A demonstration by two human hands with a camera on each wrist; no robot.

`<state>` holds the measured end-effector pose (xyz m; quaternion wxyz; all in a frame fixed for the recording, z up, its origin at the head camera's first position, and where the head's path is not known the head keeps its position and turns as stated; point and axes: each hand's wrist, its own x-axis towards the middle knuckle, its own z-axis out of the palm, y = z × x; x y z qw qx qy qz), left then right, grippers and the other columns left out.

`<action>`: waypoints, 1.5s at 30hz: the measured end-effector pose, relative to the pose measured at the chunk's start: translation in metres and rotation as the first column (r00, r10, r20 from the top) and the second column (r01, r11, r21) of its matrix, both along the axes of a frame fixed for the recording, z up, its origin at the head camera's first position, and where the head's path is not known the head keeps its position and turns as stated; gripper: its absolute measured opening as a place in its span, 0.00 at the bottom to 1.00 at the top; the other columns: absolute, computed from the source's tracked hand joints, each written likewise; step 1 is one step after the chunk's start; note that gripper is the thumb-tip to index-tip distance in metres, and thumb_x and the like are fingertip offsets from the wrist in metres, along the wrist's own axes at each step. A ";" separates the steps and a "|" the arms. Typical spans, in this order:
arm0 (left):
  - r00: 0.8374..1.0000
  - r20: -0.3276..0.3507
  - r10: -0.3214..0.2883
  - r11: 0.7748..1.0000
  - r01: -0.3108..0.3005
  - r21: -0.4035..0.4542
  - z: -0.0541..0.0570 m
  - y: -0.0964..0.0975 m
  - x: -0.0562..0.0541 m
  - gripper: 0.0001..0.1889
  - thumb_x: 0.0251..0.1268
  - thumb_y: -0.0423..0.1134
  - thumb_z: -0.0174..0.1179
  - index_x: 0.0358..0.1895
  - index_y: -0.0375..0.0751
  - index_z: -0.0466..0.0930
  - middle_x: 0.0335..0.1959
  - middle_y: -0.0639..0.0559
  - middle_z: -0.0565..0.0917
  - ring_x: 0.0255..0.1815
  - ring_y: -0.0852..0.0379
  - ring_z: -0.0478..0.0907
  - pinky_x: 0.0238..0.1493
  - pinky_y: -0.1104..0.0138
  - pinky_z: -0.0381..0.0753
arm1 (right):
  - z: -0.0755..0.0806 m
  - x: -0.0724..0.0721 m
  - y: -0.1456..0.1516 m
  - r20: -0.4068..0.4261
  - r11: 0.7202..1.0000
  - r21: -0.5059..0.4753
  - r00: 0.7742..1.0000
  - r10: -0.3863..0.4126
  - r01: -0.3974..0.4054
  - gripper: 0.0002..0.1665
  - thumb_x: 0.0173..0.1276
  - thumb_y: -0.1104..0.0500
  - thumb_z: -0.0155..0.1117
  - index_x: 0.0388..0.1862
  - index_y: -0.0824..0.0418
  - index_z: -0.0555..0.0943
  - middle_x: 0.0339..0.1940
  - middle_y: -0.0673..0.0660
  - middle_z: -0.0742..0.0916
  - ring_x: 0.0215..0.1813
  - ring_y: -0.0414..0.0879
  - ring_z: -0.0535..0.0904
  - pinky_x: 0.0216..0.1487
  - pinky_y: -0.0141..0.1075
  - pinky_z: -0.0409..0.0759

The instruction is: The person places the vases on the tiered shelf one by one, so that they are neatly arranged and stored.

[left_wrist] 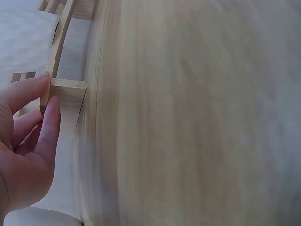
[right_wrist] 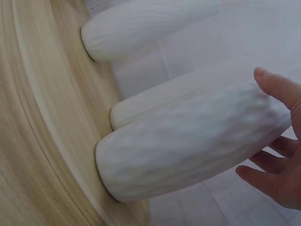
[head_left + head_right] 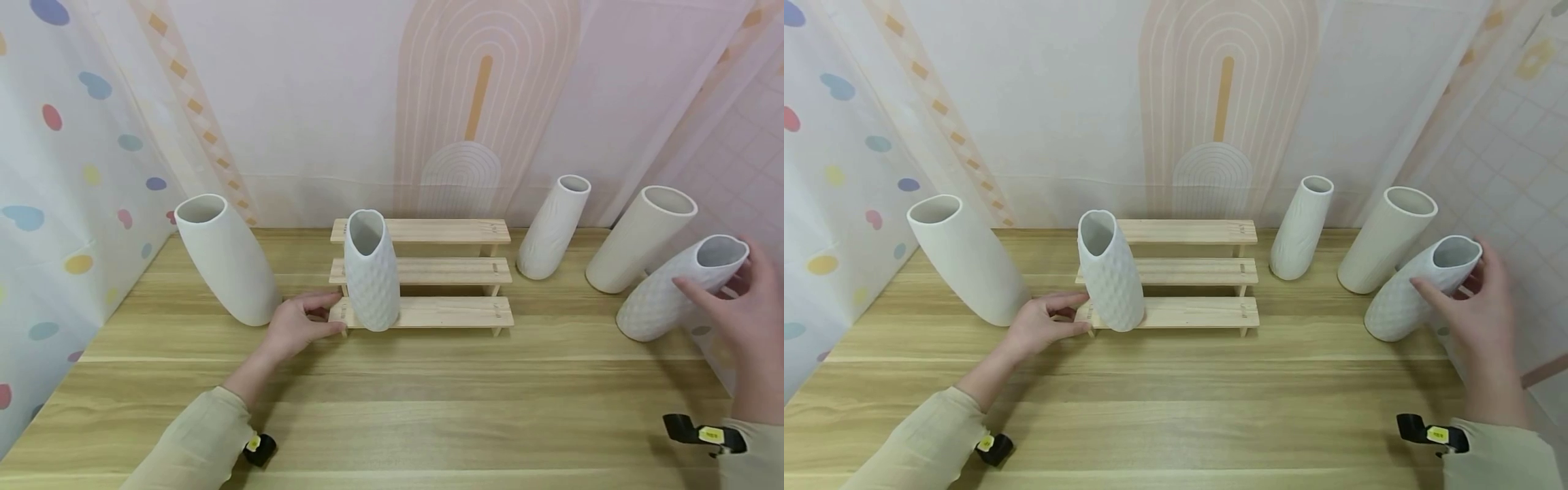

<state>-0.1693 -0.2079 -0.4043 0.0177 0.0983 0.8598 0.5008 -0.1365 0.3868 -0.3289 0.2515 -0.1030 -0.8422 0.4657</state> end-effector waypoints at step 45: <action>1.000 0.002 -0.009 1.000 0.009 0.016 0.002 0.000 0.000 0.29 0.52 0.37 0.77 0.60 0.33 0.81 0.61 0.39 0.79 0.45 0.48 0.81 0.41 0.71 0.80 | 0.037 -0.016 -0.141 -0.180 0.846 0.093 0.827 0.532 -0.524 0.50 0.49 0.80 0.73 0.71 0.60 0.68 0.50 0.50 0.82 0.46 0.39 0.82 0.43 0.25 0.80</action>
